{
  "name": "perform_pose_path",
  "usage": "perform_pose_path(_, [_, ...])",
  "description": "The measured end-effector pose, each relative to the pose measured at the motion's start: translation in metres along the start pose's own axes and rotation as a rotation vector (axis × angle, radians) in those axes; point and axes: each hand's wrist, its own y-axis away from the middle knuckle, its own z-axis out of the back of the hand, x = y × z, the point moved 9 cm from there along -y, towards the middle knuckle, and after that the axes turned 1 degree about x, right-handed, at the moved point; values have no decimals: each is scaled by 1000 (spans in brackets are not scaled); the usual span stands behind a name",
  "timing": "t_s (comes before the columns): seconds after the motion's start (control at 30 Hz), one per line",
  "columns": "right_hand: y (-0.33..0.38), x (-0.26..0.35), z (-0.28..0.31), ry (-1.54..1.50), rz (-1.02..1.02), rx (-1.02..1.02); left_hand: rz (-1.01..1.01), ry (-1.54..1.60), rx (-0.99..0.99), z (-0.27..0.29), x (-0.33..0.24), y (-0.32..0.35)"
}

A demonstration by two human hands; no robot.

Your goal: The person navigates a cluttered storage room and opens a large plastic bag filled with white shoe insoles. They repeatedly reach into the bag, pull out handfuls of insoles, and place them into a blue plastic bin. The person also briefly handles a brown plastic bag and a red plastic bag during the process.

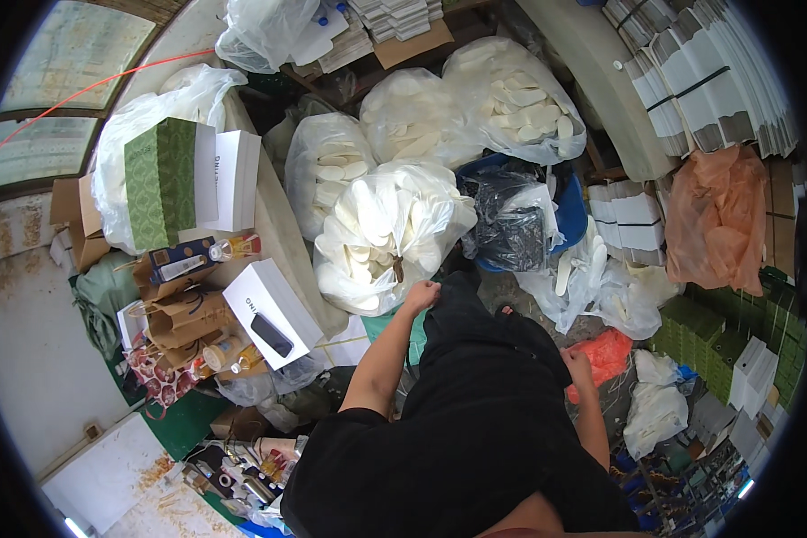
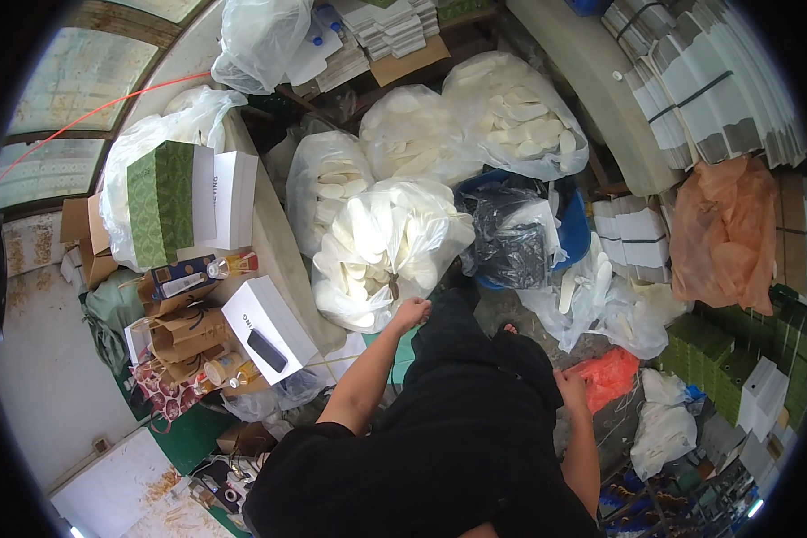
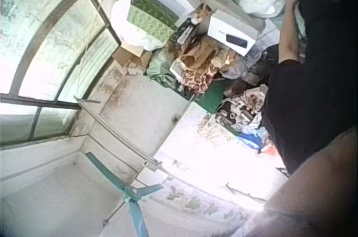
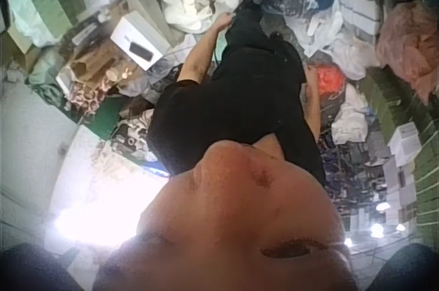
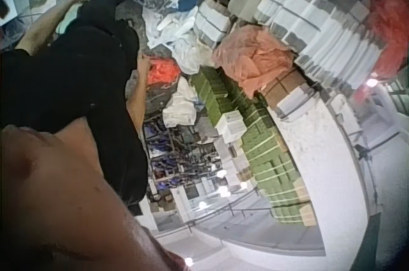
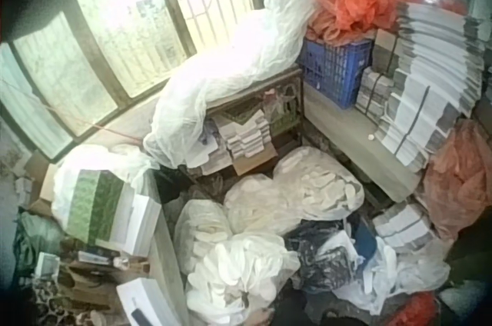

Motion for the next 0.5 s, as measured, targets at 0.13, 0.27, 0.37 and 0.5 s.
perform_pose_path(0.13, [0, 5, -4, -45, 21, -6, -18, 27, -76, 1, -7, 9])
perform_pose_path(0.27, [2, 13, -4, -76, 13, -23, 5, -41, -37, 4, 0, 5])
perform_pose_path(0.37, [-15, -19, -23, -97, -14, -16, 15, -121, -44, 6, 2, 11])
perform_pose_path(0.5, [-27, 7, -3, 79, -3, -6, -127, -270, -32, -7, -53, 51])
